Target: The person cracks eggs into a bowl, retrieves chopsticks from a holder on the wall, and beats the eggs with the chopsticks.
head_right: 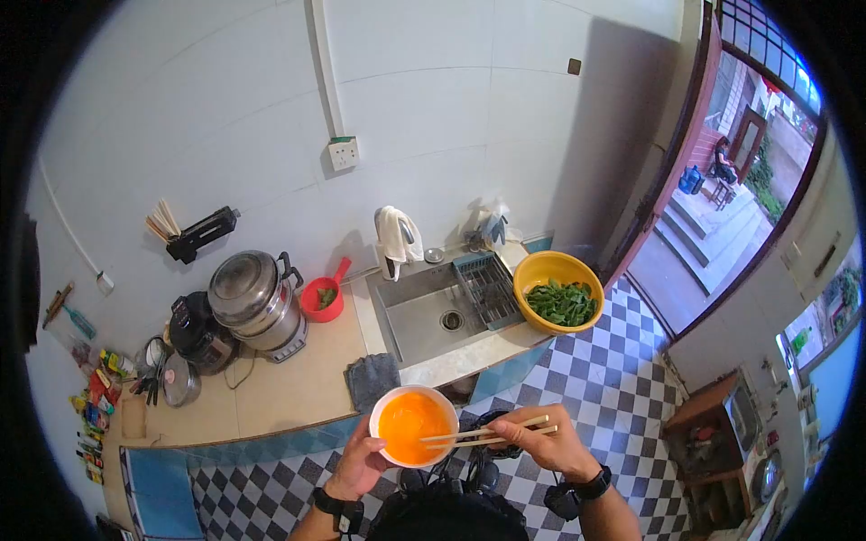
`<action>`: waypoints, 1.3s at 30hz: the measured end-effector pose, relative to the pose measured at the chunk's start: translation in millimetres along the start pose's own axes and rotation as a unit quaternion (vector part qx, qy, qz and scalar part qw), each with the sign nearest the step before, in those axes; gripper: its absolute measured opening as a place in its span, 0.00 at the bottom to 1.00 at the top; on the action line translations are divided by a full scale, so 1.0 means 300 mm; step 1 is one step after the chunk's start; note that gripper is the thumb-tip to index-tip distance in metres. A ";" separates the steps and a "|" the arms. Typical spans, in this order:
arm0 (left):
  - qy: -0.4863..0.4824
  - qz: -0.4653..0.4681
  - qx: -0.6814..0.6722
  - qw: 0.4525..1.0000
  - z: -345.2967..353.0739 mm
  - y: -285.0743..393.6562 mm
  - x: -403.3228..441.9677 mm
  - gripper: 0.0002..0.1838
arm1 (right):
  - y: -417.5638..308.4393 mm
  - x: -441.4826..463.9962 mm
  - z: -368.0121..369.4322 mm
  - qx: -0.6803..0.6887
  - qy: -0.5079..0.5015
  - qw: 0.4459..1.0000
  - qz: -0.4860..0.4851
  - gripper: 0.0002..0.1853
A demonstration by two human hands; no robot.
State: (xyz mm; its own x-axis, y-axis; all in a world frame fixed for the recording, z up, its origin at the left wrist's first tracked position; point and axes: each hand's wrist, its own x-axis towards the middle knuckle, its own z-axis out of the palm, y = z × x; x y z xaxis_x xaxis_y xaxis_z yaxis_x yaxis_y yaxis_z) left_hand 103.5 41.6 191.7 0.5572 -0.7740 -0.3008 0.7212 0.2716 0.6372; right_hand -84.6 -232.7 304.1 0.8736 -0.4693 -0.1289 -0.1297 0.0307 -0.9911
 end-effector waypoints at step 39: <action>0.024 -0.013 0.029 0.999 -0.200 0.163 -0.095 0.29 | -0.079 0.157 0.219 -0.011 -0.119 0.991 0.054 0.12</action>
State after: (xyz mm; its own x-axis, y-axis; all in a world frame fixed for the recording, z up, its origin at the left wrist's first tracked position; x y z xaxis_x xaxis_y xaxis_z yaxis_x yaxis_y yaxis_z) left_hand 147.6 111.2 188.8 0.5585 -0.7516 -0.3510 0.7118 0.2169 0.6681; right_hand -9.5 -197.5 319.4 0.9396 -0.2429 -0.2413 -0.2364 0.0495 -0.9704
